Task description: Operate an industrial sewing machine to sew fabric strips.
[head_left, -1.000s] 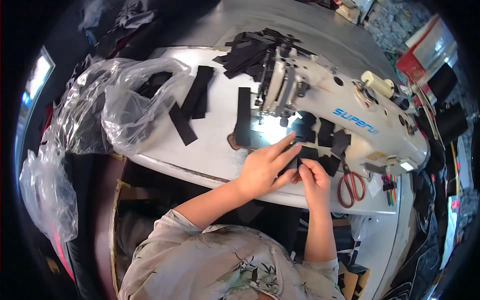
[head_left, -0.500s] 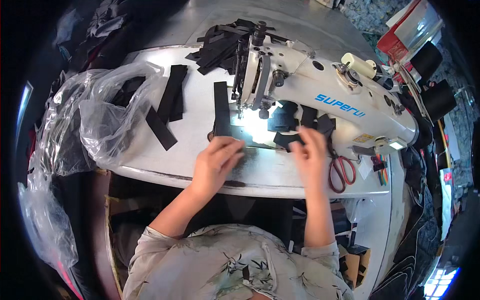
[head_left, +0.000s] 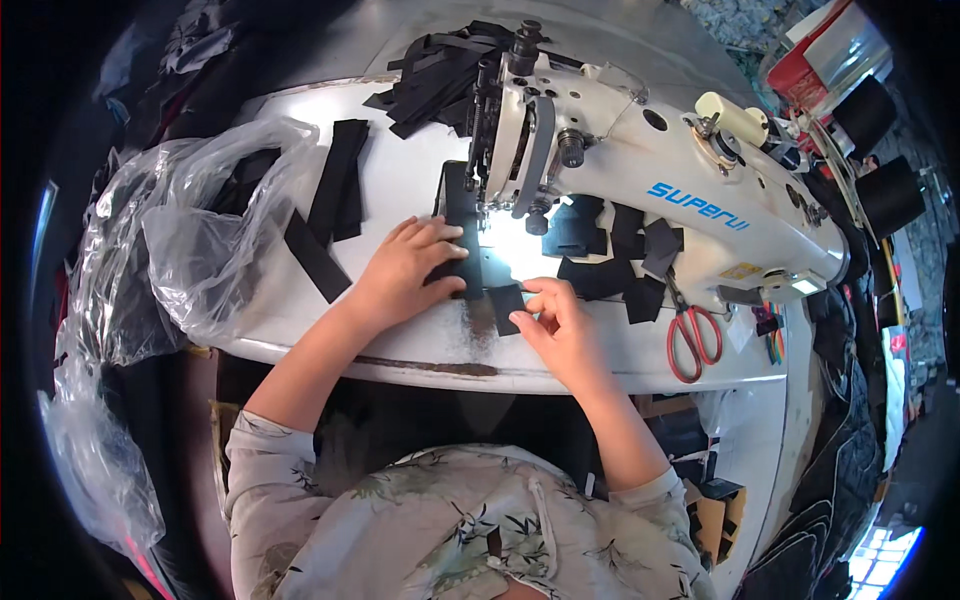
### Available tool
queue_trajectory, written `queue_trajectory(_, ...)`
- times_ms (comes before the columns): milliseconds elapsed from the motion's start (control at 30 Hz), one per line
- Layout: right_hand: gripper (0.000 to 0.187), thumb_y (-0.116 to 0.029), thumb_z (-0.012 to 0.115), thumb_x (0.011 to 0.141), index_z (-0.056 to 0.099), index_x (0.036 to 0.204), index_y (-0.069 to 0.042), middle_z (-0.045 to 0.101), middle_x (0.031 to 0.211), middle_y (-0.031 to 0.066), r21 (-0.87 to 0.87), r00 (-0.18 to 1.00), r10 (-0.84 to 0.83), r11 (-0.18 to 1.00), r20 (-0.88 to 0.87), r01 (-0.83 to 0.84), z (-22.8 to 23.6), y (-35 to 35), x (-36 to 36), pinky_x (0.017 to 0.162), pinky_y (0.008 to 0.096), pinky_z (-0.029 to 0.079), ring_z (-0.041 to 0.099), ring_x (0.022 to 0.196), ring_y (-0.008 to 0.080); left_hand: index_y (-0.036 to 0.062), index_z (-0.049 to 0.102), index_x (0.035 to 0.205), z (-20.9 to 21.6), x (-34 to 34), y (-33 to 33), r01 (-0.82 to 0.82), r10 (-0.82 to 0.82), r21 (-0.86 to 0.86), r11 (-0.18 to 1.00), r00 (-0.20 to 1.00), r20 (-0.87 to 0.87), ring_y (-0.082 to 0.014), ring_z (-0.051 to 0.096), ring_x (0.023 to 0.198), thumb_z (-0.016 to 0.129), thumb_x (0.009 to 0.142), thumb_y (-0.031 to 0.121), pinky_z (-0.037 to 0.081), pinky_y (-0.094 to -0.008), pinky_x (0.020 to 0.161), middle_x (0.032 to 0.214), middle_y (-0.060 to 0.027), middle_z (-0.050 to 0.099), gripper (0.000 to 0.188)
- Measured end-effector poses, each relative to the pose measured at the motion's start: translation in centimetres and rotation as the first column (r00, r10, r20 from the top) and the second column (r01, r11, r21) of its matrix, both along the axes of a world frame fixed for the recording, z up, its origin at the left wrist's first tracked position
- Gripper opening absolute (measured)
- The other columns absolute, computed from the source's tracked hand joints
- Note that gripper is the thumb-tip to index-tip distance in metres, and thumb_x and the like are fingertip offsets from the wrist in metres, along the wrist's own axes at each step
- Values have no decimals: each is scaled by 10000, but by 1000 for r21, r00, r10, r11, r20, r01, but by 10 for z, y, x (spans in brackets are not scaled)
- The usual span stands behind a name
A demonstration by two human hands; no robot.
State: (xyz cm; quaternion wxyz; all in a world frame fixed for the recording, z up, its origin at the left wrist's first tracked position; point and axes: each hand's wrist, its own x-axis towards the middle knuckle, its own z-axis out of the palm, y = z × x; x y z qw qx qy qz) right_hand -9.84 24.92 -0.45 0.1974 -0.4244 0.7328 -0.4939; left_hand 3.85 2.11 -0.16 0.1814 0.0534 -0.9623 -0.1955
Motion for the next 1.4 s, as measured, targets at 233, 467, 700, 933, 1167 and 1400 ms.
queue_trajectory(233, 260, -165, 765, 913, 613, 1097, -60, 696, 818, 33, 18, 996, -7, 1000, 86, 5, -2, -48, -20, 664, 261, 484, 599, 701, 95, 54, 571, 1268, 3, -8, 16, -38, 45, 133, 990, 998, -53, -355, 541, 1296, 883, 719, 293, 350, -501, 1180, 1262, -139, 629, 676)
queue_trajectory(467, 232, -266, 765, 878, 686, 1044, -124, 708, 818, 59, 276, 948, -5, 956, -319, 98, 2, -69, -8, 659, 345, 522, 681, 726, 218, 55, 594, 1262, -9, -6, 9, 7, -1, 70, 998, 997, -80, -364, 534, 1283, 888, 698, 339, 368, -487, 1168, 1328, -138, 600, 697)
queue_trajectory(700, 189, -219, 745, 889, 714, 1044, -114, 704, 864, 62, 32, 870, 35, 999, -493, -23, -4, -58, -14, 679, 365, 535, 680, 734, 247, 62, 623, 1225, -11, -6, 7, 12, -7, 44, 999, 995, -103, -357, 527, 1298, 883, 701, 337, 387, -481, 1144, 1335, -125, 600, 646)
queue_trajectory(933, 227, -168, 755, 867, 729, 1088, -119, 685, 1132, 26, -1, 800, 92, 993, -593, -115, -4, -53, -20, 843, 384, 522, 631, 994, 277, 89, 659, 1167, -12, -7, 3, 29, -22, 55, 998, 992, -121, -314, 554, 1290, 797, 818, 215, 394, -492, 1145, 1241, -87, 633, 395)
queue_trajectory(1167, 240, -176, 759, 865, 730, 1096, -119, 693, 1155, 15, 10, 798, 111, 991, -592, -130, -4, -51, -23, 882, 390, 510, 622, 1014, 278, 101, 671, 1158, -8, -8, 6, 24, -18, 44, 999, 993, -115, -311, 564, 1279, 776, 831, 147, 404, -492, 1136, 1225, -76, 644, 346)
queue_trajectory(1400, 244, -170, 756, 869, 726, 1104, -112, 696, 1165, 17, -2, 797, 119, 989, -592, -148, -5, -50, -24, 890, 387, 506, 623, 1017, 276, 101, 681, 1146, -5, -8, 8, 7, -3, 38, 999, 995, -101, -311, 568, 1273, 784, 825, 165, 408, -491, 1133, 1218, -78, 646, 343)
